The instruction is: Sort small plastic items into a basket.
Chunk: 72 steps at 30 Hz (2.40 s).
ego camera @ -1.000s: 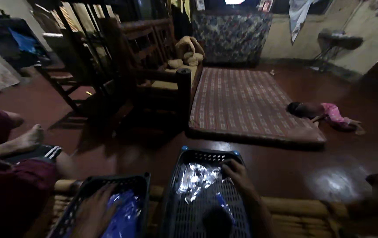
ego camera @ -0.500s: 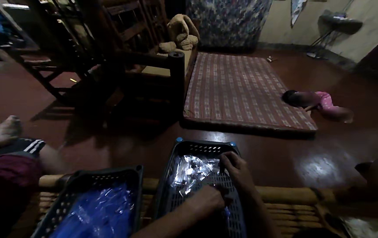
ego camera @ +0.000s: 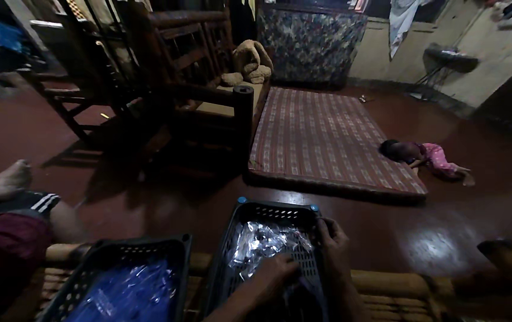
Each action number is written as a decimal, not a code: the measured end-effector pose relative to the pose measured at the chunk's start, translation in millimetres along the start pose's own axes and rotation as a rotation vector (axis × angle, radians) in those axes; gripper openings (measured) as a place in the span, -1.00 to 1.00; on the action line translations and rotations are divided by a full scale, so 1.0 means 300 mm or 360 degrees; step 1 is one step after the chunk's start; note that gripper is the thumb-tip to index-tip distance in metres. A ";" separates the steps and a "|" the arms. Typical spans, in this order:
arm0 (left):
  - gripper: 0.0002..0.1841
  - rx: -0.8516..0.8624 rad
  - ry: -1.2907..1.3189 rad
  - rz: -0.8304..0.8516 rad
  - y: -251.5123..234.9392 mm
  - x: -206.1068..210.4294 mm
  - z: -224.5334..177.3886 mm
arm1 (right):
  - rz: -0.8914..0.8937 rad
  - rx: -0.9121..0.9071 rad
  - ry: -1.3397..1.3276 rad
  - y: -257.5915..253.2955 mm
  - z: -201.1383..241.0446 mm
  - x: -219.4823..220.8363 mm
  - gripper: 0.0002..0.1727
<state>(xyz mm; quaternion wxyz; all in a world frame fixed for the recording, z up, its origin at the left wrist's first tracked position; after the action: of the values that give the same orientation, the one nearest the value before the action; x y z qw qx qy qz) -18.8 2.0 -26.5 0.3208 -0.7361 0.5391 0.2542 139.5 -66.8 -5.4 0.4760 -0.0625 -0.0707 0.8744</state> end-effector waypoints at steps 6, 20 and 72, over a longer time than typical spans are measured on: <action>-0.67 -0.0742 0.0682 -0.0680 -0.019 -0.129 0.067 | 0.0087 -0.0030 0.0030 0.007 -0.032 0.024 -0.75; -0.68 -0.0767 0.0729 -0.0607 -0.015 -0.140 0.074 | 0.0715 -0.0533 0.0722 0.108 0.027 0.127 -0.72; -0.80 -0.0251 -0.0354 -0.0701 0.006 -0.070 0.037 | 0.0915 -0.0094 0.0740 0.096 0.010 0.126 -0.61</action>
<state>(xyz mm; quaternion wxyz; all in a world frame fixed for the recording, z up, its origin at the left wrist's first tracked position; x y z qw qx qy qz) -26.8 23.3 -19.1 0.3674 -0.8261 0.3057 0.2987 94.9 -50.7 -9.3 0.2123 -0.2906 0.0344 0.9324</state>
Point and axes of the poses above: each hand's wrist, its own y-axis away from the middle knuckle, its own x-axis out of the palm, z = x × y, the point moved 2 cm from there along -y, towards the middle knuckle, and after that the axes turned 3 degrees about -z, right-handed, at the moved point
